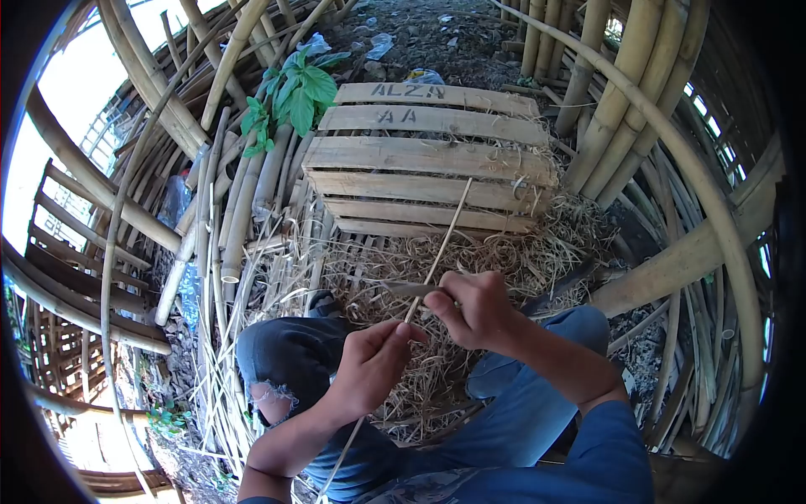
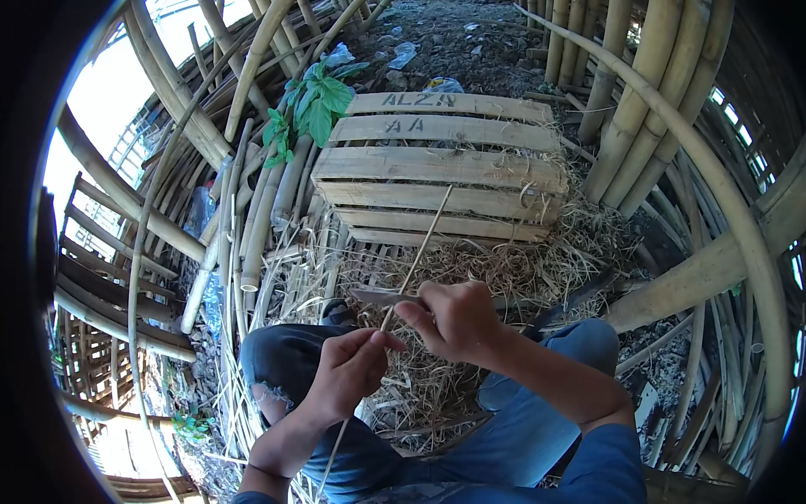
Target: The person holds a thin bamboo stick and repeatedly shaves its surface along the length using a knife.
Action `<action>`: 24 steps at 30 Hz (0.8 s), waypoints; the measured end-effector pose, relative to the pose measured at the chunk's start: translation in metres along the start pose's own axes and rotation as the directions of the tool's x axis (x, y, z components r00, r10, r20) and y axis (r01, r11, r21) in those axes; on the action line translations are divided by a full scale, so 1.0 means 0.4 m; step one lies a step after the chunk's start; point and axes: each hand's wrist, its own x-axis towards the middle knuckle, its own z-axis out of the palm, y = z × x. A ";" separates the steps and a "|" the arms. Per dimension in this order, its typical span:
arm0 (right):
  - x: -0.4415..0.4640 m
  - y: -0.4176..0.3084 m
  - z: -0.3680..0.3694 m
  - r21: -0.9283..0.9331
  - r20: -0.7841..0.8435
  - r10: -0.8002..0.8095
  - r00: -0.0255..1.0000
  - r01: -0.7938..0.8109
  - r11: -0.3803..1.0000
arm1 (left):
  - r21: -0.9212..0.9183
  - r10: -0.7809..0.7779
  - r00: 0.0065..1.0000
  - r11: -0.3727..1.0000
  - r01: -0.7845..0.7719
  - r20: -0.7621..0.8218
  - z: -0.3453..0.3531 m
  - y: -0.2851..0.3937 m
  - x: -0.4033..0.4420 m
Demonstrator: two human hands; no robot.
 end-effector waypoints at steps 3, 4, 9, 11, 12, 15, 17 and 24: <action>0.002 -0.019 -0.006 -0.022 0.014 -0.089 0.996 0.090 0.996 | 0.009 0.029 0.999 1.000 -0.030 0.015 0.002 -0.003 0.001; 0.003 -0.021 -0.009 -0.041 0.021 -0.105 0.994 0.106 0.994 | 0.010 0.042 0.999 0.999 -0.042 0.010 0.004 -0.005 0.001; 0.007 -0.001 -0.008 -0.124 0.006 -0.203 0.979 0.202 0.971 | 0.079 0.084 0.996 0.993 -0.083 -0.009 0.006 -0.009 -0.004; 0.014 0.008 -0.014 -0.202 0.013 -0.242 0.970 0.240 0.950 | 0.109 0.092 0.996 0.990 -0.090 -0.021 0.008 -0.002 -0.010; 0.016 0.011 -0.016 -0.202 0.013 -0.243 0.970 0.241 0.949 | 0.109 0.094 0.995 0.990 -0.091 -0.021 0.010 -0.004 -0.010; 0.015 0.020 -0.012 -0.262 -0.011 -0.282 0.959 0.270 0.927 | 0.176 0.141 0.989 0.976 -0.132 -0.042 0.010 -0.007 -0.012; 0.010 0.042 0.002 -0.363 -0.074 -0.271 0.960 0.227 0.904 | 0.153 0.142 0.989 0.979 -0.136 -0.029 0.007 -0.005 -0.013; 0.054 0.175 -0.106 -0.299 -0.286 0.287 0.914 -0.370 0.880 | 0.324 0.256 0.966 0.913 -0.249 0.021 0.014 -0.047 -0.028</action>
